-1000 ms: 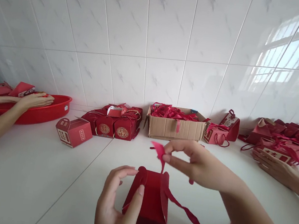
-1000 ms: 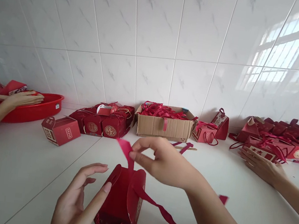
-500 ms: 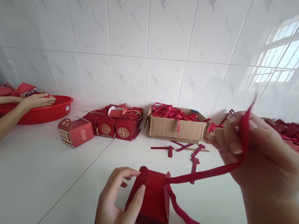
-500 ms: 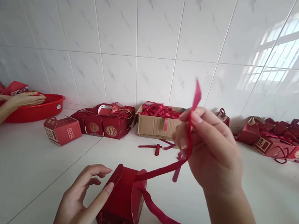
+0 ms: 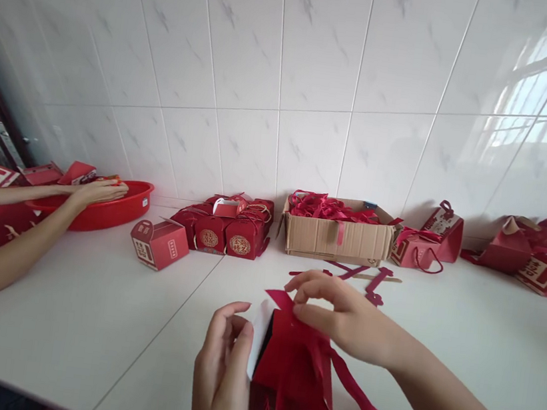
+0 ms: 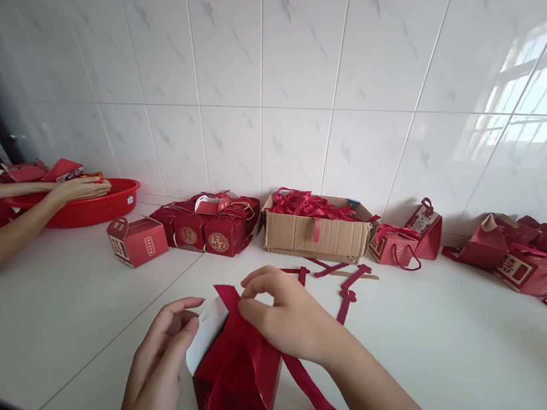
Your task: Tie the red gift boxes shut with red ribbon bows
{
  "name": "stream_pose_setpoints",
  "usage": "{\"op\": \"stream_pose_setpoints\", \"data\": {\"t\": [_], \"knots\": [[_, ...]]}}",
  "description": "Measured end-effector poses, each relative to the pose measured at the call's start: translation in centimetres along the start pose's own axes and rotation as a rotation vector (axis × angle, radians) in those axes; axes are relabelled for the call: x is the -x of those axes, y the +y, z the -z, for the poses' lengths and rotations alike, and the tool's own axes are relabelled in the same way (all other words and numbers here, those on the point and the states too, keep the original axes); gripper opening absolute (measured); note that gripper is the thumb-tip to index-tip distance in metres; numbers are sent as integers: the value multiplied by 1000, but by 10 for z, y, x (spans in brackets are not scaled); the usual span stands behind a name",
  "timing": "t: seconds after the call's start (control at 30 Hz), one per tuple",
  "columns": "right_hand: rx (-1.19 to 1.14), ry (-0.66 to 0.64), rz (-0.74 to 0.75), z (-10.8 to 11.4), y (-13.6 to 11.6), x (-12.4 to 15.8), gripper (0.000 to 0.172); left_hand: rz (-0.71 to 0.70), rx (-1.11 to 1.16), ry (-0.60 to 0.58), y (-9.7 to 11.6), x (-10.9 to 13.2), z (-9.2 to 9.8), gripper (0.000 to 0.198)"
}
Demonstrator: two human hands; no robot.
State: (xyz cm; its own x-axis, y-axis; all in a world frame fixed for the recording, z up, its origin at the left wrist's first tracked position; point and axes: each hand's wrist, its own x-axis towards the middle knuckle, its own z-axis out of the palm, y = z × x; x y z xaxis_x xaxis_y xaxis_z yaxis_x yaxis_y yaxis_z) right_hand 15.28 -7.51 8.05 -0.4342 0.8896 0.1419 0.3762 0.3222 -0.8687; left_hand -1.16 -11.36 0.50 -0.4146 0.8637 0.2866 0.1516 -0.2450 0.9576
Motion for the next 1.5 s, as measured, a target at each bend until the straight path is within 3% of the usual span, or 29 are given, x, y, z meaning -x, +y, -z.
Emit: {"op": "stream_pose_setpoints", "data": {"t": [0.3, 0.67, 0.93, 1.17, 1.23, 1.4, 1.5], "knots": [[205, -192, -90, -12, 7, -2, 17, 118, 115, -15, 1, 1, -2, 27], [219, -189, -4, -18, 10, -5, 17, 173, 211, -30, 7, 5, -7, 31], [237, -199, 83, -21, 15, -6, 13, 54, 171, -64, 9, 7, -10, 22], [264, -172, 112, -18, 12, -4, 17, 141, 162, -57, -7, -4, -5, 29], [283, -129, 102, -10, 9, -2, 19, 169, 247, 18, -11, -8, -1, 28], [395, -15, 6, 24, 3, 15, 27, 82, 621, 476, -4, -20, 16, 22], [541, -55, -92, 43, 5, 28, 27, 19, 666, 591, 1, -26, 24, 50]]}}
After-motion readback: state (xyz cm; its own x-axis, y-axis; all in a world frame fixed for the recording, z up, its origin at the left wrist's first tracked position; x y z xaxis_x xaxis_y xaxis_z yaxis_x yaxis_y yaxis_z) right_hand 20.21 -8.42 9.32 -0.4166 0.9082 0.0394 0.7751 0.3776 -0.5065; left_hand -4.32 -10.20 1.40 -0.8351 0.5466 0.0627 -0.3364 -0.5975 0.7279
